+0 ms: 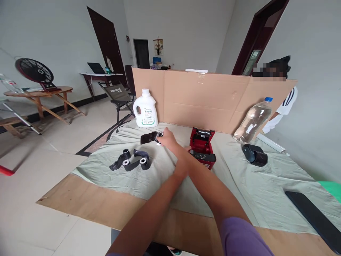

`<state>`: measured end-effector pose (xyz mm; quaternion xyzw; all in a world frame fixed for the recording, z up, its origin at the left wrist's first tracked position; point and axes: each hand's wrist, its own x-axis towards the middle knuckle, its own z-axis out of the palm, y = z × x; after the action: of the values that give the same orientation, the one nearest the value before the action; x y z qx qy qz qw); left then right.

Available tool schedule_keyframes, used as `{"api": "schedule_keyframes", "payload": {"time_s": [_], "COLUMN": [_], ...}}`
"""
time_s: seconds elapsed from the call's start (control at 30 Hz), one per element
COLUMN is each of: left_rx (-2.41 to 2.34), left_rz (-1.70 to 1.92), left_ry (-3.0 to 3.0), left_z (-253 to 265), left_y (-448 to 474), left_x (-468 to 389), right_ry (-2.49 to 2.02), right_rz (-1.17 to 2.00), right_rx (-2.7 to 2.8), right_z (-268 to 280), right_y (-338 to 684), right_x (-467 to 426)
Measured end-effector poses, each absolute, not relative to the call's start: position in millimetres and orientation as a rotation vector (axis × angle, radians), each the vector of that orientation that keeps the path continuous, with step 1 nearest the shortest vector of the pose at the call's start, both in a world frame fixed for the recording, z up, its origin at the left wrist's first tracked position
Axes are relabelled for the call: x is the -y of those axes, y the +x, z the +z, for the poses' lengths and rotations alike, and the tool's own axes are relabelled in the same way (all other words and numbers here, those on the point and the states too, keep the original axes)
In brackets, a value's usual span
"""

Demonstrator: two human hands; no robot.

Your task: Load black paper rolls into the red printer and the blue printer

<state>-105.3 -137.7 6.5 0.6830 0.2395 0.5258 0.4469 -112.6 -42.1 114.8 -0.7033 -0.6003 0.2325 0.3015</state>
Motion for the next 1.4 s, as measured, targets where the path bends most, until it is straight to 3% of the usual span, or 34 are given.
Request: {"api": "schedule_keyframes", "payload": {"time_s": [0.13,0.4,0.63,0.77,1.0,1.4], "left_rx": [-0.650,-0.647,-0.720,-0.750,-0.739,-0.709], "left_rz": [1.331,1.348,1.344,1.307,1.286,1.310], "left_ry": [1.739,1.847,1.986,1.974,1.967,1.957], "left_z": [11,22,24,23,24,24], "left_y": [-107,-115,-114,-112,-115,-115], "left_x": [140,143,147,145,142,142], "right_ry": [-1.997,-1.967,-1.767,-1.587,-1.808,-1.869], "right_rz": [0.426,0.445,0.276,0.176,0.078,-0.006], "right_rx": [1.693,1.796,1.666,1.885,2.244,2.134], "right_z": [87,48,56,63,52,43], "right_y": [-154,-171,-166,-166,-162,-157], "right_x": [8,0,23,41,30,26]}}
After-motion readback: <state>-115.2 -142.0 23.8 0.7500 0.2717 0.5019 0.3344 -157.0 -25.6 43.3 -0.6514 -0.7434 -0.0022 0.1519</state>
